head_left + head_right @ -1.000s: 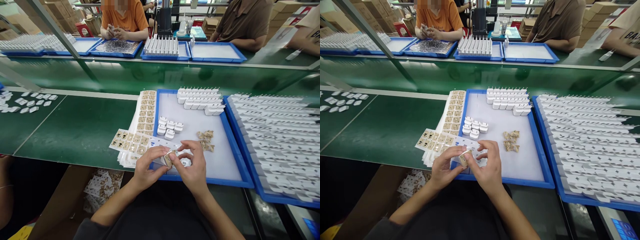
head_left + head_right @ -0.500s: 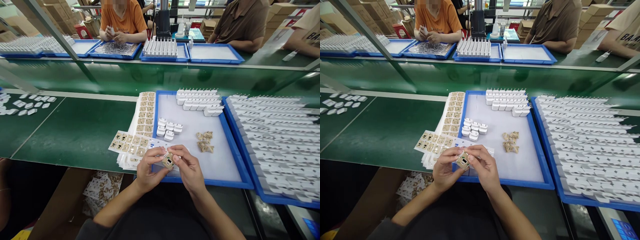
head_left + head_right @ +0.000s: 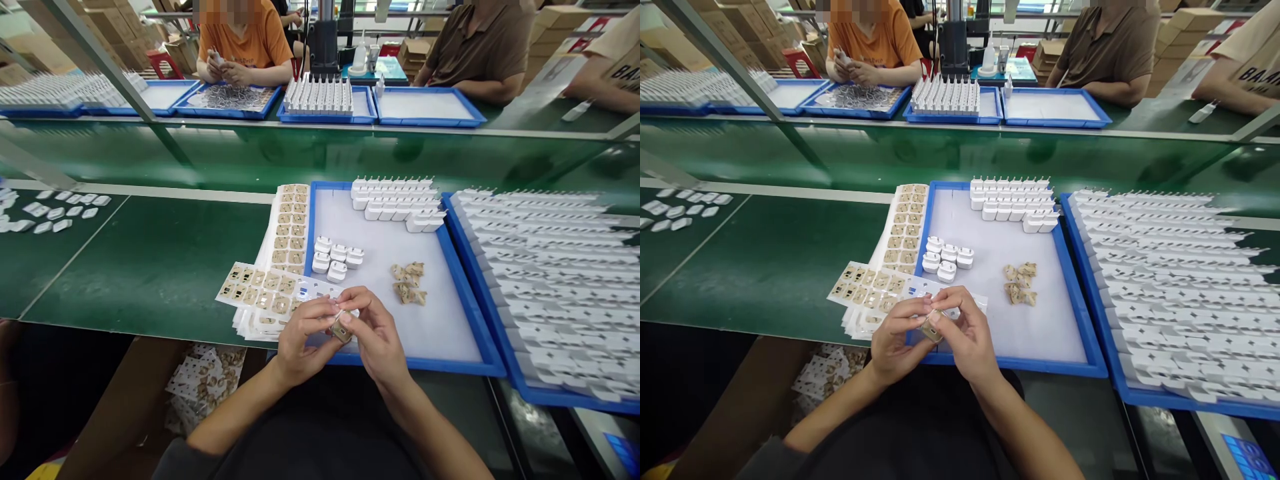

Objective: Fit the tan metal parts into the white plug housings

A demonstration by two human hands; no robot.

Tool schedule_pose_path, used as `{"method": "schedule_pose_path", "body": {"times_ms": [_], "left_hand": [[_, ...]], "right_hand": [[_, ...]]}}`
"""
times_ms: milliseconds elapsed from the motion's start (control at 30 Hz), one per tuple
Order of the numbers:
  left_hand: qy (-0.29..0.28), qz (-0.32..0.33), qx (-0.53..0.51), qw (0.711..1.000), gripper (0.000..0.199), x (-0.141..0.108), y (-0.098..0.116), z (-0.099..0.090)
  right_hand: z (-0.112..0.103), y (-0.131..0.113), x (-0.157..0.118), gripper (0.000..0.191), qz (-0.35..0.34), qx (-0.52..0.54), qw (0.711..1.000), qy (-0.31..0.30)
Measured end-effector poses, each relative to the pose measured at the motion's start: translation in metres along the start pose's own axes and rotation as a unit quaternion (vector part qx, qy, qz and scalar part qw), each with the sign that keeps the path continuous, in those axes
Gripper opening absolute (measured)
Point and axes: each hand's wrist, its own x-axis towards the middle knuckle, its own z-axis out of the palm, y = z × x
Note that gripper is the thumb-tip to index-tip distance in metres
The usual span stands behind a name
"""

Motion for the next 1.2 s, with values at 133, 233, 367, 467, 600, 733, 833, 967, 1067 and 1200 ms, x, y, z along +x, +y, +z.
{"method": "schedule_pose_path", "body": {"times_ms": [133, 233, 367, 467, 600, 733, 833, 967, 1067, 1200], "left_hand": [[-0.003, 0.005, -0.011, 1.000, 0.045, -0.002, -0.002, 0.000], [0.003, 0.004, -0.012, 1.000, 0.046, -0.002, -0.002, 0.001], [-0.005, 0.021, 0.007, 1.000, 0.043, -0.003, -0.003, 0.001], [-0.017, 0.032, 0.021, 0.999, 0.042, -0.004, -0.003, 0.001], [-0.012, 0.035, 0.016, 0.999, 0.042, -0.004, -0.003, 0.000], [-0.020, 0.041, 0.024, 0.999, 0.042, -0.004, -0.003, -0.001], [-0.029, 0.051, 0.038, 0.998, 0.039, -0.003, -0.002, -0.002], [-0.032, 0.069, 0.061, 0.995, 0.033, -0.003, -0.001, -0.002], [-0.037, 0.073, 0.064, 0.995, 0.031, -0.003, 0.000, -0.003], [-0.033, 0.060, 0.047, 0.997, 0.034, -0.004, -0.001, -0.003]], "right_hand": [[-0.005, 0.002, 0.001, 0.011, 0.013, -0.003, 1.000, 0.004], [-0.007, 0.000, 0.000, 0.008, 0.012, -0.021, 1.000, -0.007], [-0.007, -0.002, 0.000, 0.006, 0.003, -0.034, 0.999, 0.000], [-0.007, -0.002, 0.000, 0.008, -0.004, -0.030, 1.000, -0.002], [-0.008, 0.000, -0.001, 0.013, -0.002, -0.015, 1.000, -0.005], [-0.009, 0.000, -0.001, 0.012, 0.006, -0.019, 1.000, -0.002], [-0.008, -0.002, -0.001, 0.008, 0.010, -0.026, 1.000, 0.007], [-0.009, -0.004, 0.001, 0.010, 0.030, -0.010, 0.999, 0.001], [-0.010, -0.007, 0.003, 0.013, 0.058, 0.011, 0.998, -0.002], [-0.009, -0.012, 0.005, 0.013, 0.089, 0.022, 0.996, -0.001]]}}
